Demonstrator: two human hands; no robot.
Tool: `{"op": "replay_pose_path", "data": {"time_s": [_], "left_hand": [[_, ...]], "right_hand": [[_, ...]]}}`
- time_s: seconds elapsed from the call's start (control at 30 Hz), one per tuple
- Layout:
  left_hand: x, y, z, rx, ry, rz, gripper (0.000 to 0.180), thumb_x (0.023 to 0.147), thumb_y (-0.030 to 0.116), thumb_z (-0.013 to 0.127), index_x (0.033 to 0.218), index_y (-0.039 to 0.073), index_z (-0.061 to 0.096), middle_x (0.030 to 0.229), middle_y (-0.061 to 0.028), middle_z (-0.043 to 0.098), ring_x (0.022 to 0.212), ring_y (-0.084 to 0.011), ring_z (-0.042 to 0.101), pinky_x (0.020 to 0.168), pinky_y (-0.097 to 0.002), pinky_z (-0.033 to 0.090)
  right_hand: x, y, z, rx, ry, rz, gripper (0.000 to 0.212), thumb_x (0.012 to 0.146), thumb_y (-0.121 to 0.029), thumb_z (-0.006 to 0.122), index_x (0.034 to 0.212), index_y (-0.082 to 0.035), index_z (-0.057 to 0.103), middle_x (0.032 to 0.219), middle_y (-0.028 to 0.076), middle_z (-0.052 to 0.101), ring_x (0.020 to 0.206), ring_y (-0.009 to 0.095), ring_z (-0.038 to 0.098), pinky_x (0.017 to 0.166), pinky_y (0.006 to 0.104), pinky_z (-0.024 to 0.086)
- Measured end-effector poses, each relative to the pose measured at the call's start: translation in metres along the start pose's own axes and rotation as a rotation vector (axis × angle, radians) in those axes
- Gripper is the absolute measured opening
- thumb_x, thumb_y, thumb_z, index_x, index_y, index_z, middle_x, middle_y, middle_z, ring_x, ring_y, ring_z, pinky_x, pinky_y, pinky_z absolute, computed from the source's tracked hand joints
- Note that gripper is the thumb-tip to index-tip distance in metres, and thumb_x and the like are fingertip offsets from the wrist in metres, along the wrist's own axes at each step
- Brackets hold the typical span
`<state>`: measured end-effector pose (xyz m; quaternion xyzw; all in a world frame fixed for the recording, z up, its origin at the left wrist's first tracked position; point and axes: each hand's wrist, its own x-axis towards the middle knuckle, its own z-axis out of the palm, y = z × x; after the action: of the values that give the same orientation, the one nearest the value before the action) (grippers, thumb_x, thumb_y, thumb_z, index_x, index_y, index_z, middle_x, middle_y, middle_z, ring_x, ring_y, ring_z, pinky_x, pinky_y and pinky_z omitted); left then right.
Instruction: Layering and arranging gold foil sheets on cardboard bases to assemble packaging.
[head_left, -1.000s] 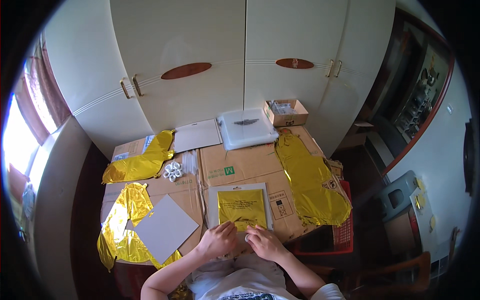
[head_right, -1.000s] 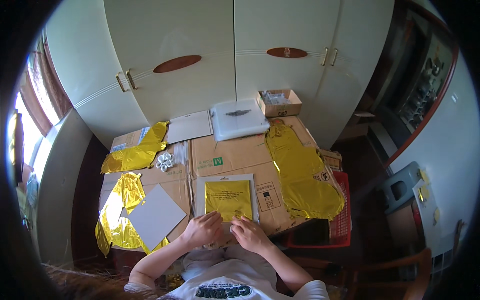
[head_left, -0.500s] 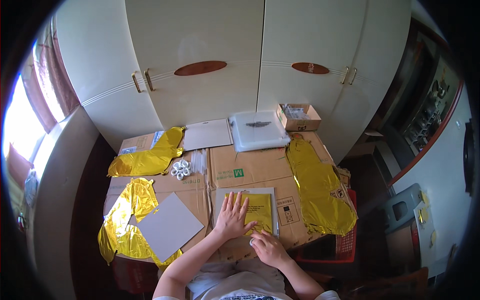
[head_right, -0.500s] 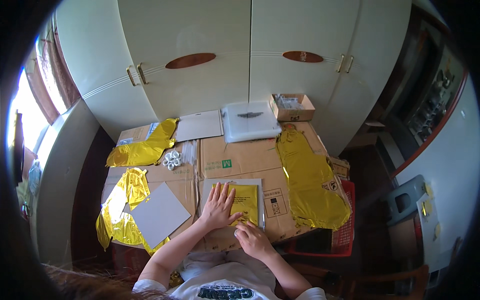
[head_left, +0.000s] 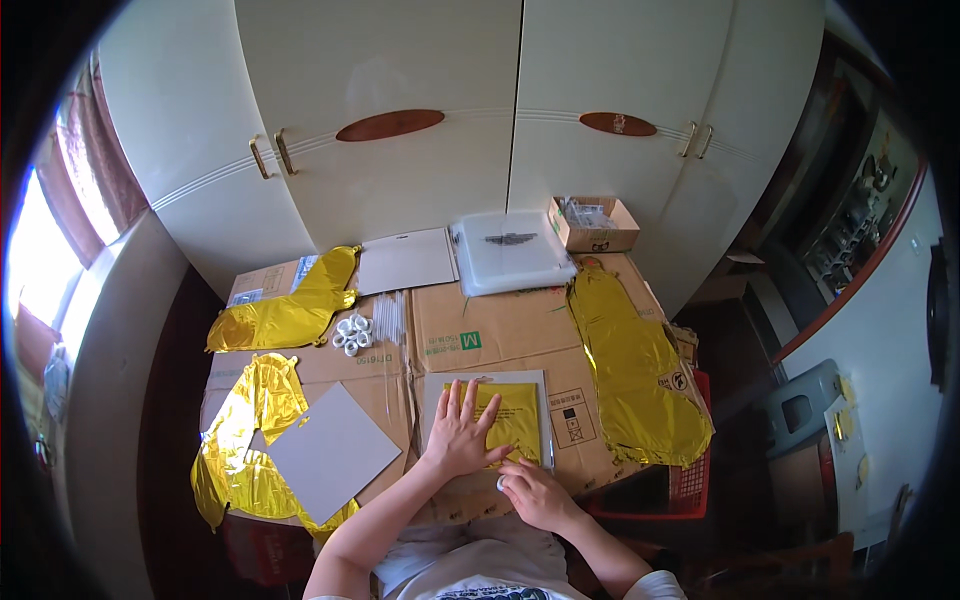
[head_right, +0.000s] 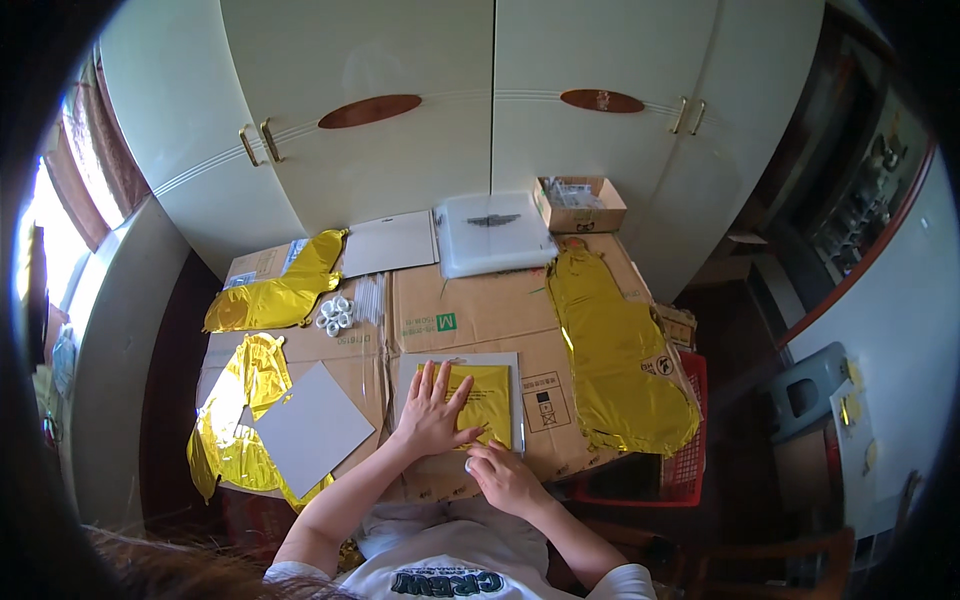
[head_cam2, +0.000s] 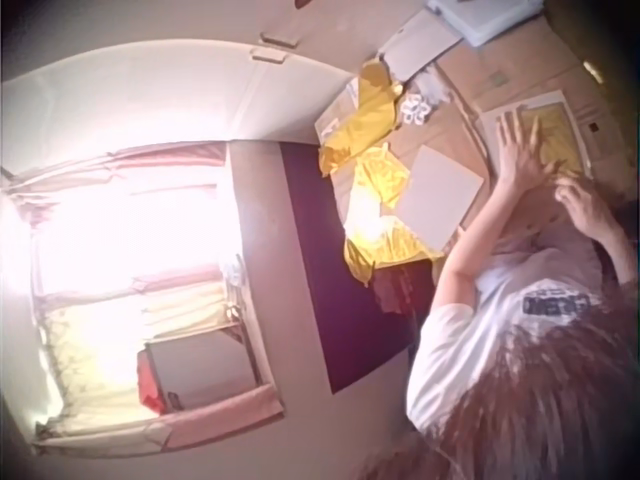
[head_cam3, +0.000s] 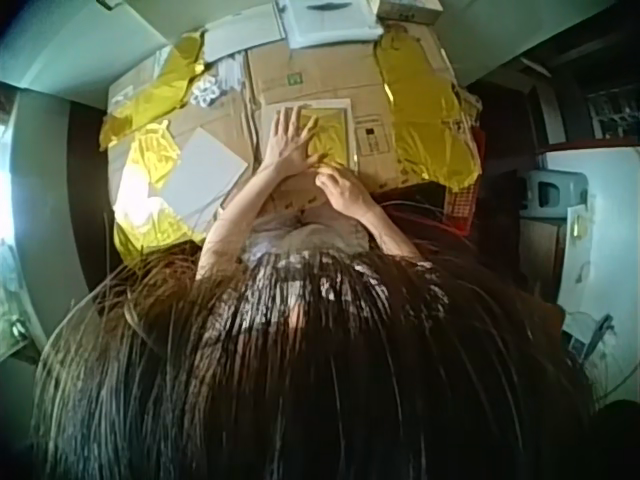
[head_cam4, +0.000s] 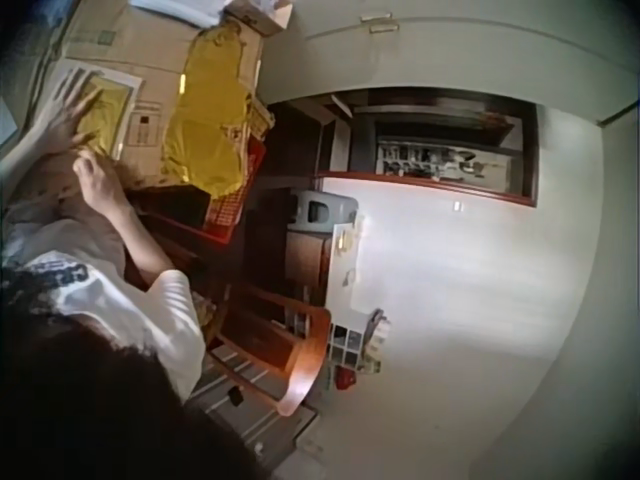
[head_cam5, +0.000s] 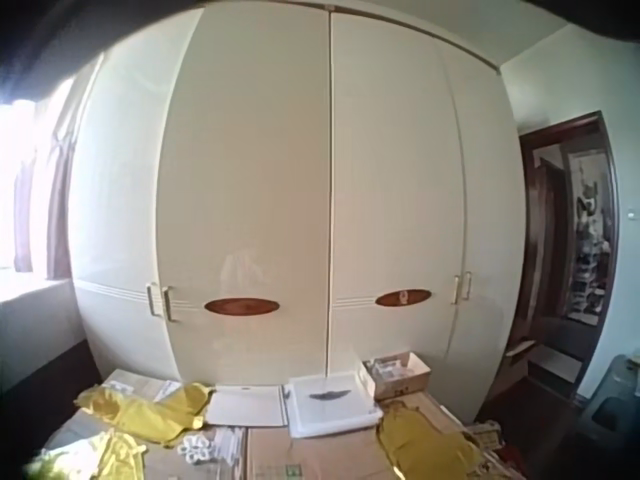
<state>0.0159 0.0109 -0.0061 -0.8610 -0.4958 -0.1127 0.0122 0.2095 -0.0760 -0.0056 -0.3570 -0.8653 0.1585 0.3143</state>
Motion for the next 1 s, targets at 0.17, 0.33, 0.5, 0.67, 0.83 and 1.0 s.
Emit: {"op": "replay_pose_path", "data": {"time_s": [0.17,0.33,0.5,0.67,0.83,1.0], "left_hand": [[-0.003,-0.003,-0.004,-0.032,0.093,-0.017,0.070,0.087,0.054,0.057,0.142,0.011,0.044,0.146,-0.0279,0.034,0.138,-0.0477,0.028,0.112,-0.0534,0.026],[-0.024,-0.018,-0.039,-0.219,0.014,0.291,0.029,0.080,0.027,0.069,0.102,0.009,0.064,0.115,-0.0100,0.061,0.109,-0.0261,0.057,0.089,-0.0398,0.048],[-0.039,-0.017,-0.049,-0.006,0.078,0.514,0.012,0.077,0.019,0.070,0.079,0.010,0.062,0.086,-0.0008,0.061,0.084,-0.0162,0.063,0.068,-0.0312,0.053],[-0.047,-0.003,-0.055,0.141,0.049,0.519,0.010,0.073,0.015,0.066,0.074,0.008,0.060,0.081,-0.0012,0.058,0.078,-0.0139,0.062,0.057,-0.0253,0.053],[-0.050,0.002,-0.056,0.205,0.063,0.535,0.009,0.071,0.013,0.065,0.073,0.007,0.059,0.081,-0.0014,0.058,0.074,-0.0137,0.062,0.054,-0.0234,0.052],[-0.050,-0.003,-0.055,0.089,0.049,0.510,0.010,0.075,0.015,0.065,0.076,0.008,0.058,0.081,-0.0018,0.058,0.073,-0.0140,0.063,0.055,-0.0257,0.054]], "right_hand": [[-0.001,0.000,-0.009,0.206,0.092,0.138,0.014,0.092,-0.007,0.059,0.102,-0.004,0.051,0.111,0.014,0.061,0.102,0.033,0.062,0.088,0.0415,0.052],[-0.001,0.004,-0.017,0.342,0.063,0.240,0.009,0.095,-0.008,0.055,0.099,-0.002,0.050,0.109,0.017,0.061,0.097,0.036,0.062,0.079,0.0396,0.052],[0.000,0.006,-0.018,0.412,0.057,0.273,0.008,0.096,-0.008,0.054,0.099,-0.002,0.050,0.110,0.016,0.061,0.096,0.035,0.062,0.078,0.0382,0.052],[-0.002,0.007,-0.016,0.386,0.063,0.264,0.008,0.096,-0.009,0.054,0.099,-0.003,0.050,0.111,0.015,0.061,0.097,0.034,0.062,0.078,0.0373,0.052],[-0.002,0.008,-0.015,0.404,0.055,0.275,0.009,0.097,-0.010,0.053,0.099,-0.002,0.049,0.112,0.016,0.061,0.097,0.034,0.063,0.078,0.0366,0.052],[-0.004,0.014,-0.012,0.558,0.104,0.343,0.007,0.097,-0.007,0.054,0.101,-0.002,0.050,0.111,0.016,0.061,0.097,0.032,0.064,0.078,0.0349,0.052]]}}
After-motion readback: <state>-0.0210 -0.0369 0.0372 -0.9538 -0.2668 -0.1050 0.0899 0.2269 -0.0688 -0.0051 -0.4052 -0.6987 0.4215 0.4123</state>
